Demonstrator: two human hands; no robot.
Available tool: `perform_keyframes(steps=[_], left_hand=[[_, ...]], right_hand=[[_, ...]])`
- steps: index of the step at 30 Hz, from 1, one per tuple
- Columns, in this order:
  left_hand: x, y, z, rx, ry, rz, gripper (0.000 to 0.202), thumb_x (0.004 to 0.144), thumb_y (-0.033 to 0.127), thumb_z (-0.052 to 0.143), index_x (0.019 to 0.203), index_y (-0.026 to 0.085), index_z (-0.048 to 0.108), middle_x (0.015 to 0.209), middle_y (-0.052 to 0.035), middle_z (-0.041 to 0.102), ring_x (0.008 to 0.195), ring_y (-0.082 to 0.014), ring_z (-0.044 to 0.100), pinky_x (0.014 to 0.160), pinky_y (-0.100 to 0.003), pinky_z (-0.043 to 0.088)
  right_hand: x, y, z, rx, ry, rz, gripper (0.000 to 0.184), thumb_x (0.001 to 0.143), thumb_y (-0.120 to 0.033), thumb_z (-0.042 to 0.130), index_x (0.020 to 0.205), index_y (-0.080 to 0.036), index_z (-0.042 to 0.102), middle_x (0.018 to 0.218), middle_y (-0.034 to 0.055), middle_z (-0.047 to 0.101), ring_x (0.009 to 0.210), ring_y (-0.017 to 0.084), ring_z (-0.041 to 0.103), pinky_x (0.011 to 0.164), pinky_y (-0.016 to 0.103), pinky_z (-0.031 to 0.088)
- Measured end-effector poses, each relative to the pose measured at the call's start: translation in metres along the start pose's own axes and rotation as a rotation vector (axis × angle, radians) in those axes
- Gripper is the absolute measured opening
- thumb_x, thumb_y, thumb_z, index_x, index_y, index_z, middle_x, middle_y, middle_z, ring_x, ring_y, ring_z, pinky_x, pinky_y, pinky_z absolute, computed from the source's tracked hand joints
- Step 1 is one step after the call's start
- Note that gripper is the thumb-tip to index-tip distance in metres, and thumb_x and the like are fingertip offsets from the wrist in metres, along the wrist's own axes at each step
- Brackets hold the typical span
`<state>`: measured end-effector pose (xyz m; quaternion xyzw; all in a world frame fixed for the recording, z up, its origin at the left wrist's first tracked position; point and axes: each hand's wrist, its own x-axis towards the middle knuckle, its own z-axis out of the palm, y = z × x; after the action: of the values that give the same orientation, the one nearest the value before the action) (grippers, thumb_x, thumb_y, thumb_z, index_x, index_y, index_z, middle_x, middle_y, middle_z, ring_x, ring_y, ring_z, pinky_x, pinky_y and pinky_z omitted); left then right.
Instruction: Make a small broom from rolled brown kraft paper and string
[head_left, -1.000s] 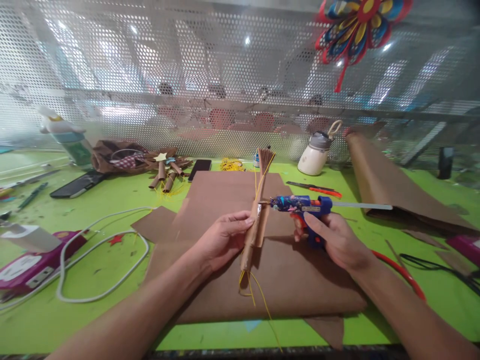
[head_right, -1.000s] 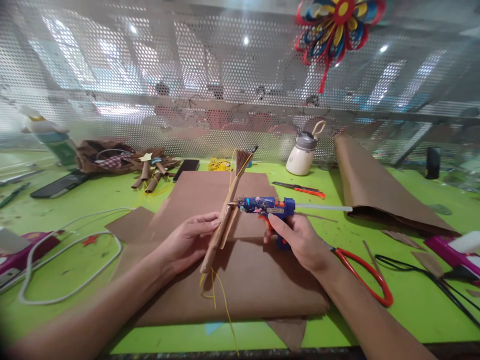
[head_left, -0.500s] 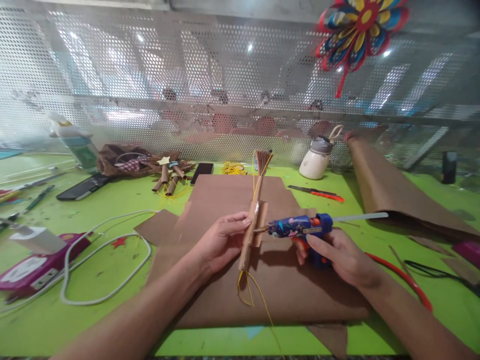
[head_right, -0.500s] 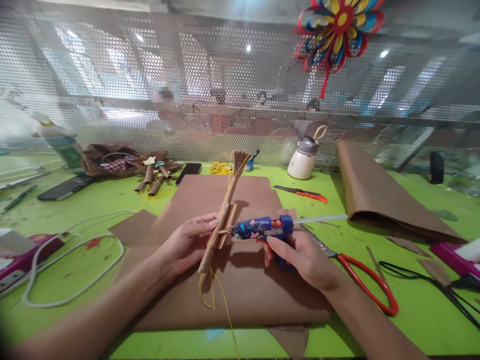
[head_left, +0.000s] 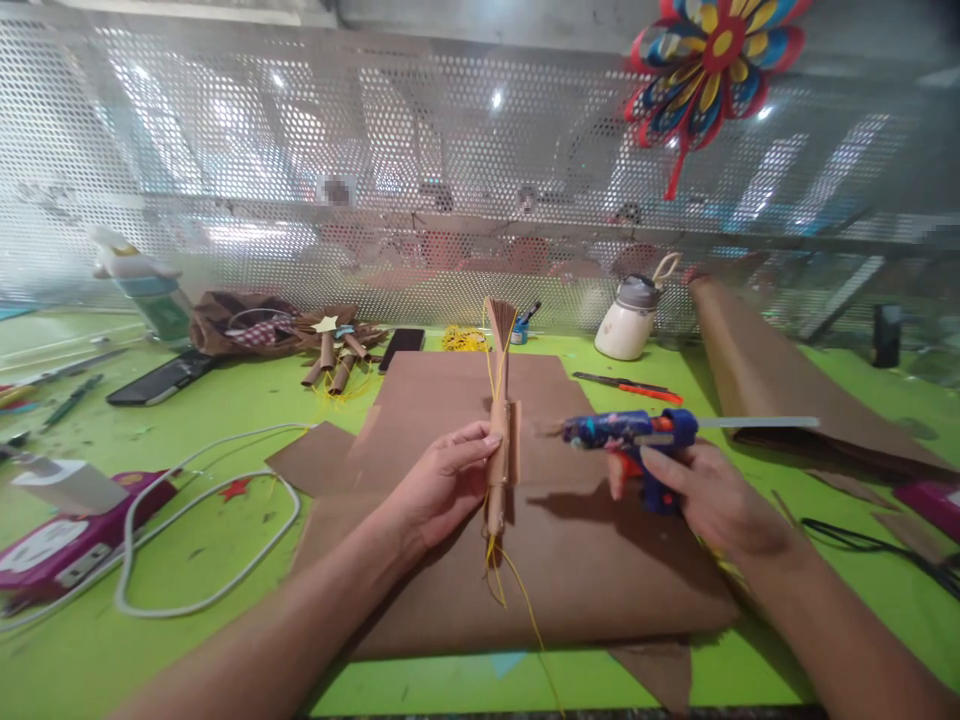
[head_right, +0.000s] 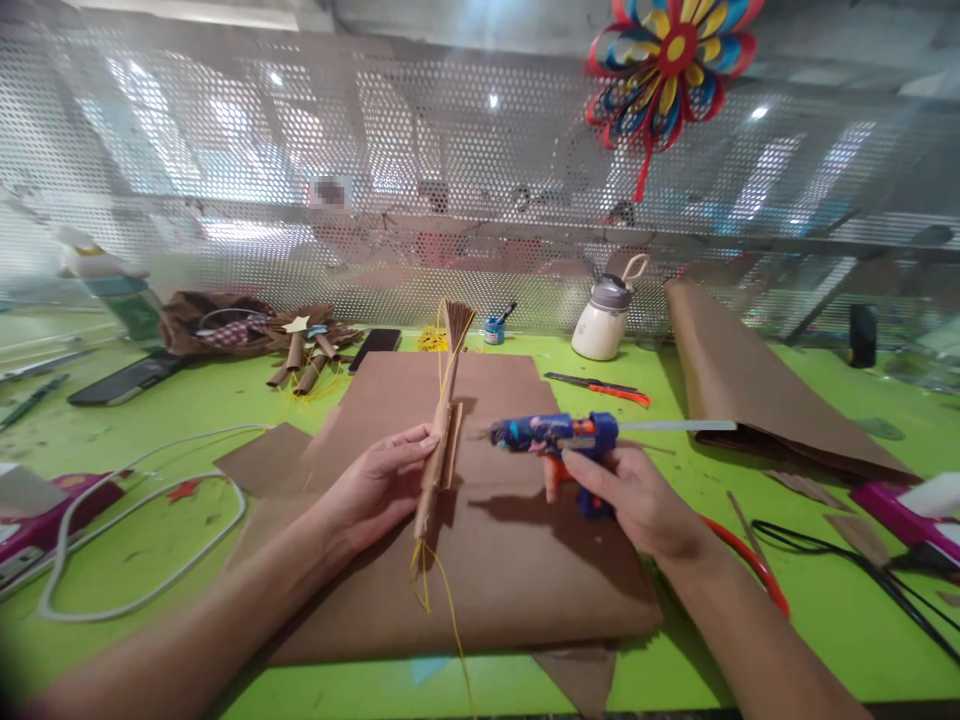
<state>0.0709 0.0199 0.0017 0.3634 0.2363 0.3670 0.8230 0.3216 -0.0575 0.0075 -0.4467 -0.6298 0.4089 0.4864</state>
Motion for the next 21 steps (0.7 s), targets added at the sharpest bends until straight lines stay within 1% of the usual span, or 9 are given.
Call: perform_keyframes(steps=[1, 3, 5, 7, 8, 10, 13, 17, 21], left_hand=[[0.0, 0.0, 0.001, 0.007, 0.015, 0.004, 0.009, 0.074, 0.014, 0.066, 0.082, 0.012, 0.064, 0.075, -0.0024, 0.062, 0.063, -0.0105, 0.059, 0.066, -0.022, 0.048], [0.001, -0.001, 0.001, 0.026, 0.034, 0.007, 0.008, 0.074, 0.015, 0.066, 0.081, 0.012, 0.063, 0.073, -0.0019, 0.061, 0.062, -0.0103, 0.058, 0.066, -0.023, 0.048], [0.002, -0.002, 0.001, 0.041, 0.041, 0.004, 0.009, 0.074, 0.017, 0.066, 0.081, 0.012, 0.063, 0.071, -0.0014, 0.06, 0.061, -0.0102, 0.057, 0.066, -0.023, 0.048], [0.003, -0.004, 0.0, 0.044, 0.038, -0.001, 0.01, 0.073, 0.018, 0.067, 0.08, 0.012, 0.063, 0.071, -0.0011, 0.059, 0.061, -0.0101, 0.057, 0.067, -0.024, 0.049], [0.004, -0.004, -0.001, 0.043, 0.034, -0.002, 0.011, 0.073, 0.018, 0.068, 0.08, 0.012, 0.062, 0.07, -0.0011, 0.059, 0.061, -0.01, 0.057, 0.068, -0.024, 0.049], [0.005, -0.005, -0.003, 0.042, 0.023, -0.001, 0.011, 0.072, 0.018, 0.068, 0.079, 0.012, 0.062, 0.07, -0.0007, 0.059, 0.06, -0.0098, 0.056, 0.068, -0.024, 0.049], [0.005, -0.007, -0.004, 0.046, 0.021, 0.002, 0.01, 0.072, 0.017, 0.068, 0.077, 0.013, 0.06, 0.068, -0.0003, 0.058, 0.06, -0.0099, 0.056, 0.065, -0.023, 0.048], [0.006, -0.008, -0.004, 0.06, 0.034, -0.009, 0.009, 0.072, 0.016, 0.067, 0.076, 0.013, 0.059, 0.069, -0.0004, 0.058, 0.061, -0.0102, 0.057, 0.063, -0.022, 0.047], [0.006, -0.008, -0.004, 0.072, 0.048, -0.013, 0.01, 0.072, 0.016, 0.067, 0.076, 0.013, 0.059, 0.069, -0.0007, 0.058, 0.062, -0.0108, 0.058, 0.064, -0.022, 0.048]], right_hand=[[0.003, 0.001, -0.004, -0.036, 0.084, -0.02, 0.027, 0.088, -0.039, 0.05, 0.087, -0.016, 0.065, 0.083, 0.0081, 0.066, 0.077, 0.022, 0.061, 0.075, 0.035, 0.048], [0.013, 0.006, -0.016, -0.216, 0.232, -0.054, 0.027, 0.087, -0.04, 0.051, 0.085, -0.016, 0.065, 0.083, 0.0077, 0.067, 0.077, 0.023, 0.062, 0.075, 0.036, 0.049], [0.027, 0.013, -0.028, -0.535, 0.32, -0.093, 0.027, 0.086, -0.04, 0.052, 0.08, -0.017, 0.065, 0.077, 0.007, 0.066, 0.075, 0.024, 0.061, 0.072, 0.036, 0.049], [0.042, 0.022, -0.04, -0.824, 0.362, -0.218, 0.023, 0.085, -0.037, 0.052, 0.088, -0.017, 0.063, 0.077, 0.007, 0.064, 0.075, 0.024, 0.06, 0.071, 0.037, 0.048], [0.049, 0.026, -0.045, -0.94, 0.336, -0.326, 0.022, 0.084, -0.034, 0.052, 0.093, -0.016, 0.061, 0.083, 0.0086, 0.064, 0.08, 0.025, 0.059, 0.073, 0.038, 0.048], [0.06, 0.037, -0.052, -1.118, 0.189, -0.489, 0.026, 0.085, -0.03, 0.051, 0.104, -0.014, 0.058, 0.095, 0.0127, 0.062, 0.09, 0.026, 0.056, 0.08, 0.04, 0.047], [0.071, 0.054, -0.058, -1.319, 0.052, -0.626, 0.026, 0.088, -0.024, 0.046, 0.107, -0.01, 0.056, 0.101, 0.0167, 0.06, 0.097, 0.027, 0.053, 0.087, 0.042, 0.044], [0.076, 0.075, -0.061, -1.471, -0.056, -0.675, 0.023, 0.089, -0.023, 0.043, 0.102, -0.01, 0.057, 0.097, 0.0167, 0.059, 0.095, 0.027, 0.051, 0.084, 0.043, 0.043], [0.076, 0.082, -0.063, -1.514, -0.179, -0.66, 0.021, 0.091, -0.024, 0.043, 0.098, -0.011, 0.059, 0.087, 0.0122, 0.059, 0.085, 0.025, 0.05, 0.078, 0.039, 0.044]])
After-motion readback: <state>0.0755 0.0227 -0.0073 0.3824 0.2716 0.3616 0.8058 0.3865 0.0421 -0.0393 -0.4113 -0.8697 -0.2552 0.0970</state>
